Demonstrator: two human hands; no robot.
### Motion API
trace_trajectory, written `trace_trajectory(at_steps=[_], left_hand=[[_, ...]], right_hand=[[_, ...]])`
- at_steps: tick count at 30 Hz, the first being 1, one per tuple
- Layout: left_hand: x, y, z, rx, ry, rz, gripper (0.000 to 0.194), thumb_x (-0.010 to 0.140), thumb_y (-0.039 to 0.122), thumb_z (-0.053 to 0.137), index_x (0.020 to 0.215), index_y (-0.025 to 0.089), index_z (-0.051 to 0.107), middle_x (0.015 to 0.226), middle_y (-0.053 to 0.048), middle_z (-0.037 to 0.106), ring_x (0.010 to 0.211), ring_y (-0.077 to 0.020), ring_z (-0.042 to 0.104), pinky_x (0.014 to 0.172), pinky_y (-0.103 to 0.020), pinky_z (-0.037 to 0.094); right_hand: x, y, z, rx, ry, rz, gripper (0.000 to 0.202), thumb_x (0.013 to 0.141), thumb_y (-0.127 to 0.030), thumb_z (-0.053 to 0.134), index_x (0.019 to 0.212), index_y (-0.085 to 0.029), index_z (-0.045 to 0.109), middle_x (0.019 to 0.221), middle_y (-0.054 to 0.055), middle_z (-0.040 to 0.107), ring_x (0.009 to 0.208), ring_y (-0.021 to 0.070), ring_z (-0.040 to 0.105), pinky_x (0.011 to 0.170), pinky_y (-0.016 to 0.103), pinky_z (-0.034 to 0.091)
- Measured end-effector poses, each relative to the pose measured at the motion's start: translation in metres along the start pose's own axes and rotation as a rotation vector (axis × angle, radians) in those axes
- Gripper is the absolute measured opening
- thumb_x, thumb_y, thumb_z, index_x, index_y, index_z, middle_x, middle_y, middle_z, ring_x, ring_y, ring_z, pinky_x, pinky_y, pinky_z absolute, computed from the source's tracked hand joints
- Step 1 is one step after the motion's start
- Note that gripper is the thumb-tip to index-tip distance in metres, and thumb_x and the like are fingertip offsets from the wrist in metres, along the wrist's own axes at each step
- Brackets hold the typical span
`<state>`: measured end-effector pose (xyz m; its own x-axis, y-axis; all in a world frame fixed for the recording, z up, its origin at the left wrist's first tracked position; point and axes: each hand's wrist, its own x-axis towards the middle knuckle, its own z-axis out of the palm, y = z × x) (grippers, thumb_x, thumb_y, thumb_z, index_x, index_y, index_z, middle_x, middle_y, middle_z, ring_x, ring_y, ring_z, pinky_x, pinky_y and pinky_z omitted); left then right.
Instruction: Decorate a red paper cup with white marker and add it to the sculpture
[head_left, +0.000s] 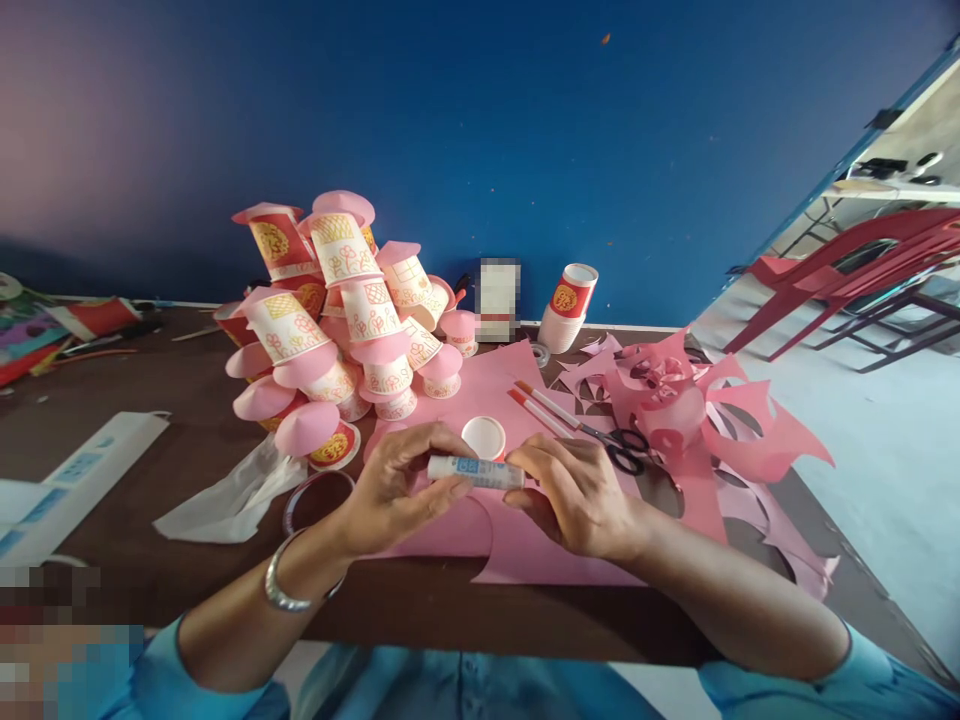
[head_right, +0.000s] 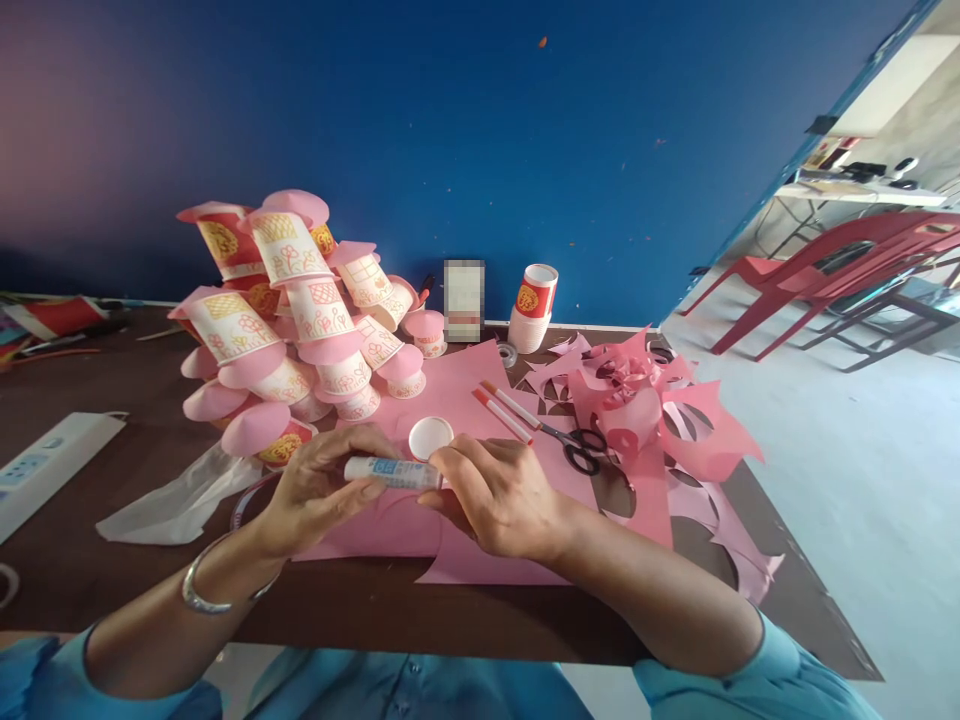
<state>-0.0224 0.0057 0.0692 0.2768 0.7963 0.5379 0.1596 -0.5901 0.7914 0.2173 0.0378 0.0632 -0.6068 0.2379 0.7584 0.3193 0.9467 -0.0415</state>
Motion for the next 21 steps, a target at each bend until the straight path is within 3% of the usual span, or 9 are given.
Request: trace_trajectory(at_steps=[5, 9, 11, 14, 21], left_hand=[[0.011, 0.009, 0.003, 0.125, 0.003, 0.142, 0.007, 0.098, 0.027, 0.075, 0.102, 0.022, 0.073, 0.077, 0.001, 0.074, 0.063, -0.0113, 0.066, 0.059, -0.023, 0.055], [0.02, 0.011, 0.006, 0.125, 0.044, 0.205, 0.012, 0.097, 0.026, 0.078, 0.108, 0.025, 0.075, 0.088, 0.0, 0.08, 0.069, -0.012, 0.072, 0.065, -0.024, 0.061], [0.022, 0.01, 0.008, 0.103, 0.064, 0.196, 0.009, 0.099, 0.029, 0.077, 0.108, 0.027, 0.075, 0.091, 0.0, 0.082, 0.073, -0.0135, 0.075, 0.067, -0.026, 0.064], [0.023, 0.007, 0.012, 0.072, 0.088, 0.186, 0.007, 0.101, 0.033, 0.073, 0.106, 0.028, 0.075, 0.09, -0.001, 0.082, 0.072, -0.0156, 0.075, 0.066, -0.029, 0.065], [0.024, -0.004, 0.018, 0.045, 0.132, 0.156, 0.009, 0.101, 0.03, 0.074, 0.1, 0.022, 0.074, 0.083, -0.002, 0.081, 0.065, -0.0127, 0.073, 0.057, -0.023, 0.06]], right_hand=[[-0.002, -0.001, -0.003, 0.076, 0.0, 0.129, 0.04, 0.121, -0.041, 0.023, 0.104, -0.021, 0.054, 0.075, 0.0, 0.064, 0.052, 0.0135, 0.054, 0.049, 0.029, 0.037], [0.0, -0.002, -0.006, 0.068, 0.043, 0.158, 0.043, 0.118, -0.055, 0.033, 0.121, -0.018, 0.056, 0.093, 0.008, 0.076, 0.075, 0.0186, 0.074, 0.06, 0.029, 0.05], [0.0, -0.002, -0.006, 0.054, 0.069, 0.142, 0.04, 0.118, -0.053, 0.039, 0.127, -0.017, 0.055, 0.097, 0.009, 0.077, 0.08, 0.0197, 0.075, 0.062, 0.029, 0.051], [0.0, -0.002, -0.006, 0.108, 0.061, 0.167, 0.035, 0.12, -0.044, 0.034, 0.114, -0.019, 0.058, 0.083, 0.003, 0.073, 0.061, 0.0145, 0.064, 0.056, 0.027, 0.044], [0.004, 0.0, -0.005, 0.259, -0.008, 0.356, 0.05, 0.119, -0.054, 0.031, 0.091, -0.022, 0.057, 0.065, -0.004, 0.057, 0.05, 0.0106, 0.049, 0.052, 0.026, 0.034]])
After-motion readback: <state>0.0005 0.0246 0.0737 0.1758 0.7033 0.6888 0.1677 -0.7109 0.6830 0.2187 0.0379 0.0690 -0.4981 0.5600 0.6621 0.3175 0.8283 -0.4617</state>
